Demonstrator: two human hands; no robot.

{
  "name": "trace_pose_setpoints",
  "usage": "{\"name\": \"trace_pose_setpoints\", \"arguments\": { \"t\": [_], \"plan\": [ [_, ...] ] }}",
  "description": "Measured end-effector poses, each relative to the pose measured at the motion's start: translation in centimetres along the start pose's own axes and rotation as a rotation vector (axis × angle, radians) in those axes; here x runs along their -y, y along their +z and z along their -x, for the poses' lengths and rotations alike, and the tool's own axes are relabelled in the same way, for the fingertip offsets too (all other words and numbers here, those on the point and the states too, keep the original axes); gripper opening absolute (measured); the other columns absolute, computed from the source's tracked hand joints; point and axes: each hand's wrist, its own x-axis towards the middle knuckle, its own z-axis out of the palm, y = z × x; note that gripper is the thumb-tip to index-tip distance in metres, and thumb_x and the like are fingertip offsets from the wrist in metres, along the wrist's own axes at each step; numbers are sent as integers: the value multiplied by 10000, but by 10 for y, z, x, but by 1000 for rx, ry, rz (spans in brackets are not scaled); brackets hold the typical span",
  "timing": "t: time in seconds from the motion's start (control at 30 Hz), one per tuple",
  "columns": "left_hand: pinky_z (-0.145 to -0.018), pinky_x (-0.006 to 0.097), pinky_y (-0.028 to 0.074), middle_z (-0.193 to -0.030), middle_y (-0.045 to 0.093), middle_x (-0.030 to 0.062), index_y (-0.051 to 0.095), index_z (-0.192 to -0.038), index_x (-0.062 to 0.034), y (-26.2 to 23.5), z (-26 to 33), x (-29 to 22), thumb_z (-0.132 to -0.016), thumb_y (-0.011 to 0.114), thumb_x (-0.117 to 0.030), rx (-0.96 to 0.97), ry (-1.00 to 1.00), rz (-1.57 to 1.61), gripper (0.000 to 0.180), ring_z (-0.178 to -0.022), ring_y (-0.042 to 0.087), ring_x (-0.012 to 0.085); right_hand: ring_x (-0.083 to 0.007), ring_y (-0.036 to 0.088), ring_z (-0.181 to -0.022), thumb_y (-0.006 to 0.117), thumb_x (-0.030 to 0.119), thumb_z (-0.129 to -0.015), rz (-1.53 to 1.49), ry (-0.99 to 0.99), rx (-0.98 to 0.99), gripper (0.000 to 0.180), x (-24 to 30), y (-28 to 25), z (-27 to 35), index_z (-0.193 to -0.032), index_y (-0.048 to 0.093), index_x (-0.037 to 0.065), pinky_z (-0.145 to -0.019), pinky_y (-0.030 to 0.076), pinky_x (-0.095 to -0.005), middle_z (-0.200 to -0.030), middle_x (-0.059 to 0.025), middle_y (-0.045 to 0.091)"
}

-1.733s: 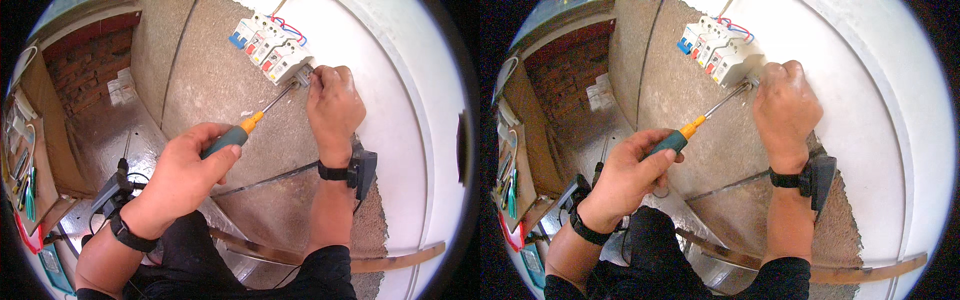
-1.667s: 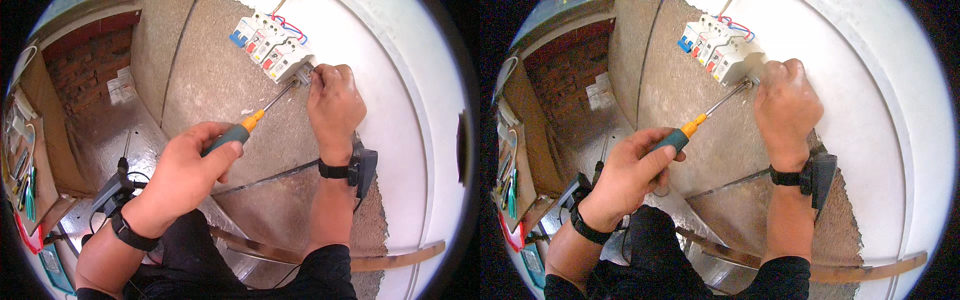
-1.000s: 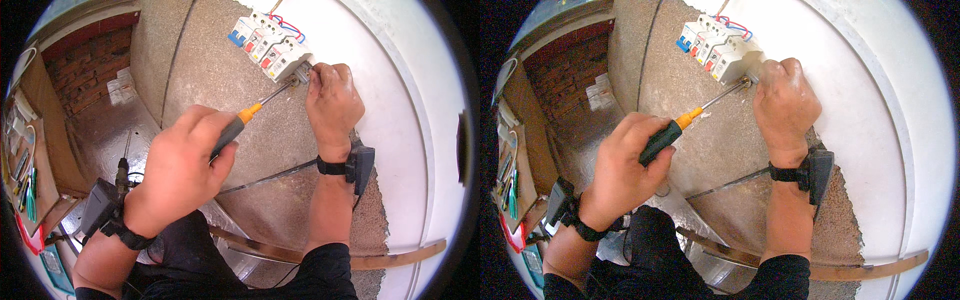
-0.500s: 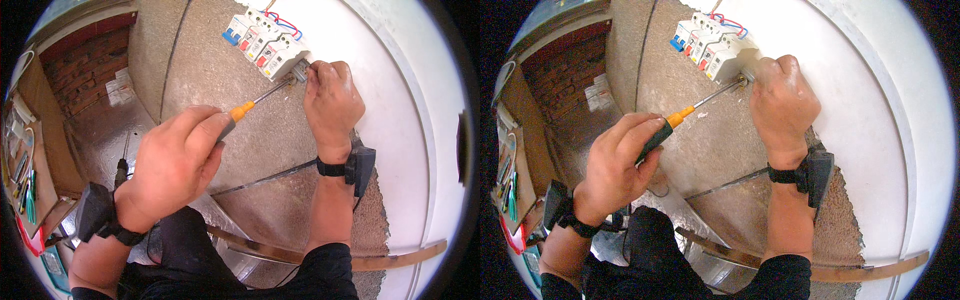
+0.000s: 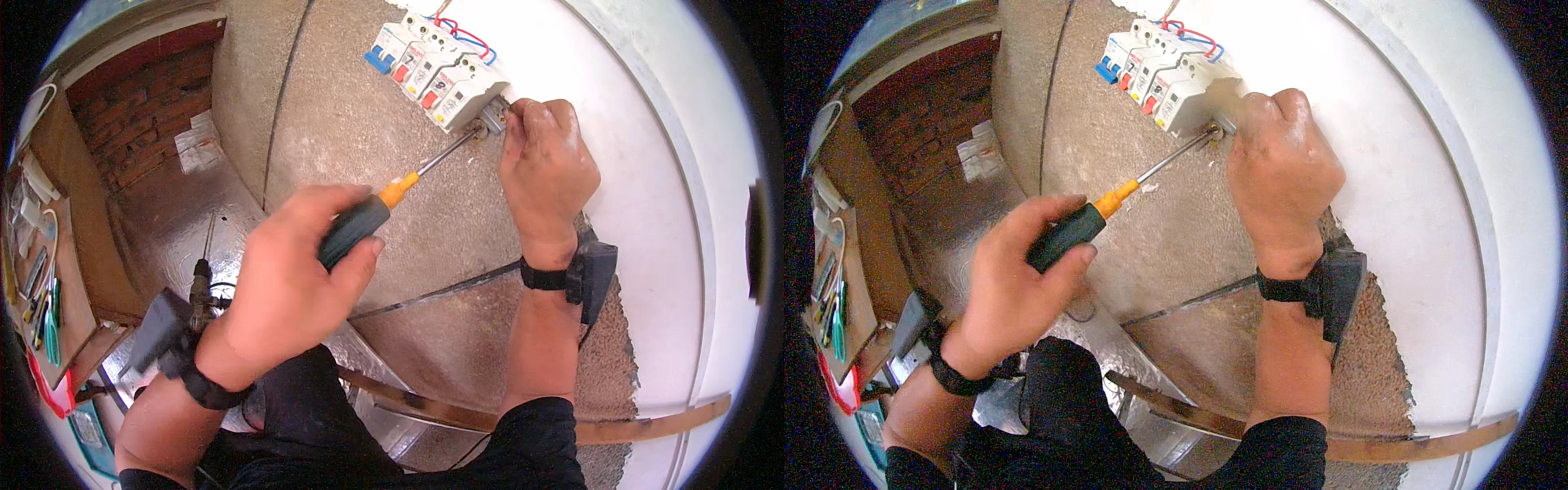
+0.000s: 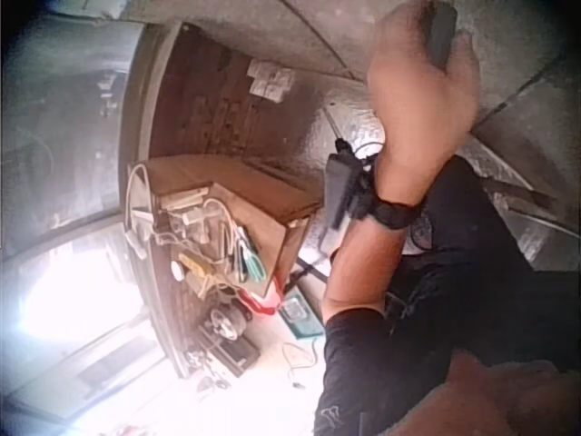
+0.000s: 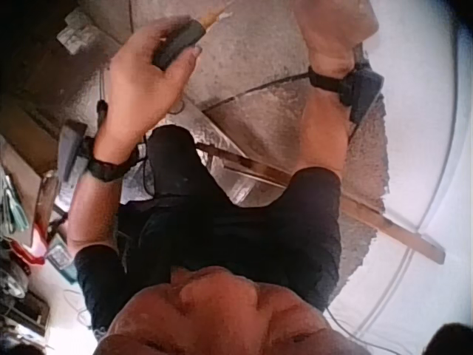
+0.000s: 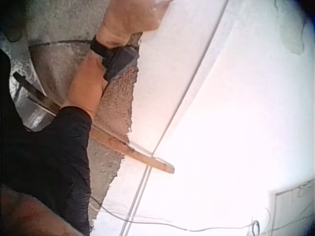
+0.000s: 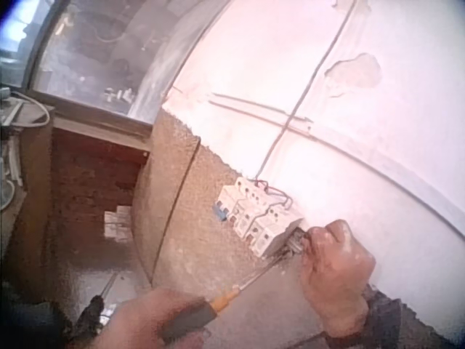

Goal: Installing an electrical breaker box on a wall using a rotary hammer and screwdriver.

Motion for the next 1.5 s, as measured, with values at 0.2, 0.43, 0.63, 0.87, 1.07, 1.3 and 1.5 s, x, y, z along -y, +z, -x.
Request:
{"name": "trace_pose_setpoints", "arguments": {
  "t": [0.2, 0.43, 0.63, 0.87, 1.07, 1.3, 1.5],
  "plan": [
    [-625, 397, 533, -955, 643, 127, 589, -1149, -8, -6, -9, 5, -807, 710, -119, 262, -1065, 1140, 379, -761, 657, 289, -257, 638, -703, 694, 82, -724, -8, 8, 29, 169, 0, 0, 1, -857, 635, 169, -564, 506, -366, -871, -19, 587],
    [-611, 303, 514, -1024, 662, 94, 566, -1192, 43, -2, -4, -5, -879, 665, -110, 17, -254, 212, 363, -754, 632, 143, -255, 635, -706, 696, 80, -720, 7, 20, 59, 195, -1, -3, 0, -878, 630, 171, -565, 506, -364, -876, -18, 579],
    [-648, 269, 521, -1002, 678, 122, 575, -1186, 12, -12, -12, 2, -859, 647, -42, 189, -1022, 1076, 339, -796, 672, 191, -256, 635, -705, 698, 86, -726, 14, 15, 39, 181, 0, -1, 1, -870, 621, 164, -566, 505, -362, -866, -20, 578],
    [-732, 360, 534, -979, 661, 167, 593, -1151, 16, -11, -9, -12, -801, 680, -41, 53, 108, -157, 365, -858, 669, 309, -258, 634, -697, 677, 84, -748, 5, 18, 34, 148, 0, -3, 0, -863, 620, 158, -562, 506, -365, -864, -22, 583],
    [-707, 358, 534, -1032, 668, 119, 575, -1187, 53, -13, -16, -13, -872, 658, -93, 231, -630, 490, 356, -814, 652, 219, -259, 631, -689, 672, 83, -751, -9, 18, 24, 116, 3, -1, 1, -817, 610, 155, -558, 506, -372, -856, -26, 584],
    [-749, 436, 523, -991, 610, 201, 591, -1130, -1, -16, 3, -24, -798, 671, -53, 73, -124, -118, 346, -880, 623, 404, -268, 626, -707, 673, 102, -766, -9, 40, 40, 96, 6, -5, -2, -814, 608, 155, -555, 512, -387, -837, -38, 568],
    [-731, 447, 517, -994, 618, 197, 596, -1139, -11, -46, 53, -19, -817, 669, -85, 70, -193, -24, 338, -871, 626, 417, -282, 626, -727, 663, 112, -794, -15, 73, 84, 66, 6, -11, -2, -825, 621, 151, -571, 515, -405, -841, -55, 575]
  ]
}}
